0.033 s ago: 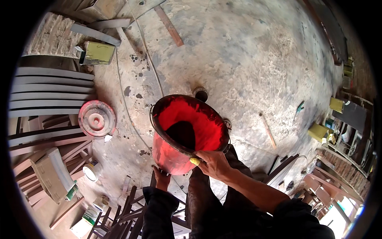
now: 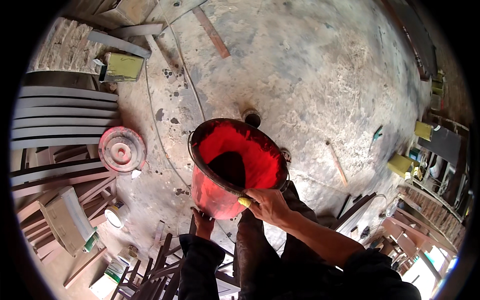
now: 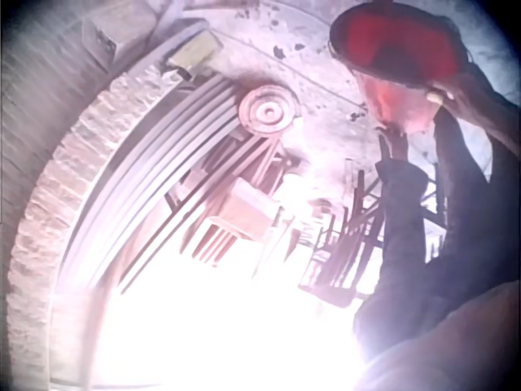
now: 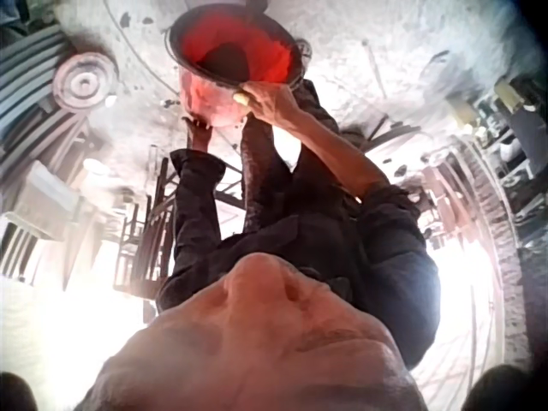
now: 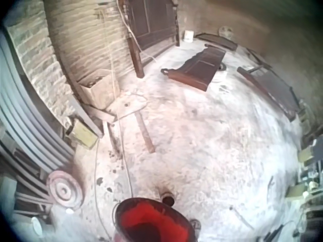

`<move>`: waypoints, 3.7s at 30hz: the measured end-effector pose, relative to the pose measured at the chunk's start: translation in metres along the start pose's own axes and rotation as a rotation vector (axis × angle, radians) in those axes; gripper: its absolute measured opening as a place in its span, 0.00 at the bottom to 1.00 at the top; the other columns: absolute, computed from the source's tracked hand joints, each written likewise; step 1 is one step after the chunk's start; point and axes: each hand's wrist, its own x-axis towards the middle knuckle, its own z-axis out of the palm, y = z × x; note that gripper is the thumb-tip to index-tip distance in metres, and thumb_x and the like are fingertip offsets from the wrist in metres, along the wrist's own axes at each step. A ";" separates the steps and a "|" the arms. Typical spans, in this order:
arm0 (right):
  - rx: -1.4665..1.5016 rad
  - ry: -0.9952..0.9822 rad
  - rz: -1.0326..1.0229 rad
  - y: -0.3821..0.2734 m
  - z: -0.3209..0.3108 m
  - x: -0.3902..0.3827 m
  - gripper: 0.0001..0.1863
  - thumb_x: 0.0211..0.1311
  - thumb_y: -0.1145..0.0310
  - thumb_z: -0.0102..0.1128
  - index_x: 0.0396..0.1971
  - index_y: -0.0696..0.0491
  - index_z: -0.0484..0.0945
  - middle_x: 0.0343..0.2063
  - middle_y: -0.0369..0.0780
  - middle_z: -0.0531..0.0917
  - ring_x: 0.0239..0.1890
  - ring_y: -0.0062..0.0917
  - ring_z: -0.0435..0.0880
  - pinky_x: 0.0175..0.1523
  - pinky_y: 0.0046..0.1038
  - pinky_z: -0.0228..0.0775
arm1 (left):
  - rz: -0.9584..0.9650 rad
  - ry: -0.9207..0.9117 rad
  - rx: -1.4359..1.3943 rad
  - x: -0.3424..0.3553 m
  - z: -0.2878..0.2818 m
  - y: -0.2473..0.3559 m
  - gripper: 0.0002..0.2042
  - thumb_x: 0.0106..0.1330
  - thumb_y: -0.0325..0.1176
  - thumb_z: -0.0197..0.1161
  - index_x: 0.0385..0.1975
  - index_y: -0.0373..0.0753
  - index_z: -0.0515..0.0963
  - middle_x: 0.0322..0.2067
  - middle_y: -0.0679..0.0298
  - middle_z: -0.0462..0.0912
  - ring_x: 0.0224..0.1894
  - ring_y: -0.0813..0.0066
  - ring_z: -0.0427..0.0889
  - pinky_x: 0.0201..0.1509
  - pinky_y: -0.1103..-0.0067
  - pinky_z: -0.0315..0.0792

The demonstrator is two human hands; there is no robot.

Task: The person pours red paint into a spray gun and then spray paints several wooden chairs in a workshop. They move the chairs to access different sides and continue applying the finish.

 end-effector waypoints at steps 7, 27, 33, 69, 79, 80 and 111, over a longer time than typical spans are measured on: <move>0.043 0.026 0.004 0.012 -0.005 0.007 0.11 0.63 0.62 0.66 0.40 0.52 0.80 0.24 0.42 0.83 0.26 0.39 0.84 0.29 0.36 0.74 | 0.013 0.031 0.059 -0.004 0.013 0.005 0.43 0.66 0.73 0.40 0.70 0.43 0.59 0.72 0.60 0.59 0.74 0.58 0.56 0.74 0.50 0.51; 0.069 0.087 0.006 0.036 -0.018 0.021 0.10 0.62 0.64 0.65 0.40 0.52 0.80 0.25 0.43 0.83 0.25 0.38 0.84 0.28 0.36 0.73 | 0.019 0.012 0.151 -0.013 0.028 0.015 0.40 0.67 0.70 0.46 0.72 0.50 0.56 0.73 0.63 0.57 0.74 0.59 0.55 0.73 0.48 0.51; 0.113 0.098 0.015 0.038 -0.022 0.024 0.10 0.59 0.68 0.65 0.40 0.54 0.80 0.27 0.44 0.82 0.28 0.41 0.83 0.31 0.39 0.74 | 0.075 -0.032 0.244 -0.022 0.028 0.017 0.36 0.68 0.67 0.50 0.71 0.55 0.59 0.70 0.65 0.60 0.72 0.59 0.60 0.70 0.48 0.56; 0.160 0.189 -0.005 0.050 -0.037 0.038 0.07 0.59 0.68 0.64 0.34 0.54 0.79 0.26 0.42 0.83 0.26 0.39 0.83 0.28 0.37 0.74 | 0.116 -0.036 0.305 -0.057 0.058 0.036 0.31 0.68 0.63 0.54 0.66 0.54 0.66 0.67 0.68 0.66 0.68 0.60 0.65 0.69 0.52 0.62; 0.159 0.176 0.023 0.048 -0.043 0.038 0.07 0.55 0.72 0.62 0.35 0.54 0.79 0.25 0.43 0.82 0.27 0.40 0.83 0.29 0.38 0.74 | 0.141 -0.071 0.365 -0.064 0.060 0.040 0.35 0.72 0.63 0.47 0.73 0.49 0.55 0.69 0.58 0.61 0.69 0.57 0.64 0.66 0.53 0.68; 0.168 0.161 0.037 0.048 -0.044 0.038 0.09 0.52 0.76 0.60 0.35 0.54 0.80 0.26 0.43 0.82 0.28 0.41 0.83 0.30 0.39 0.75 | 0.142 -0.073 0.370 -0.064 0.060 0.040 0.35 0.72 0.63 0.47 0.72 0.49 0.56 0.68 0.58 0.62 0.69 0.57 0.65 0.66 0.54 0.68; 0.178 0.205 -0.002 0.053 -0.052 0.041 0.06 0.57 0.71 0.64 0.34 0.54 0.80 0.25 0.43 0.81 0.26 0.40 0.82 0.28 0.39 0.73 | 0.150 -0.009 0.379 -0.077 0.072 0.035 0.35 0.71 0.65 0.48 0.72 0.50 0.58 0.66 0.62 0.67 0.66 0.62 0.69 0.64 0.58 0.69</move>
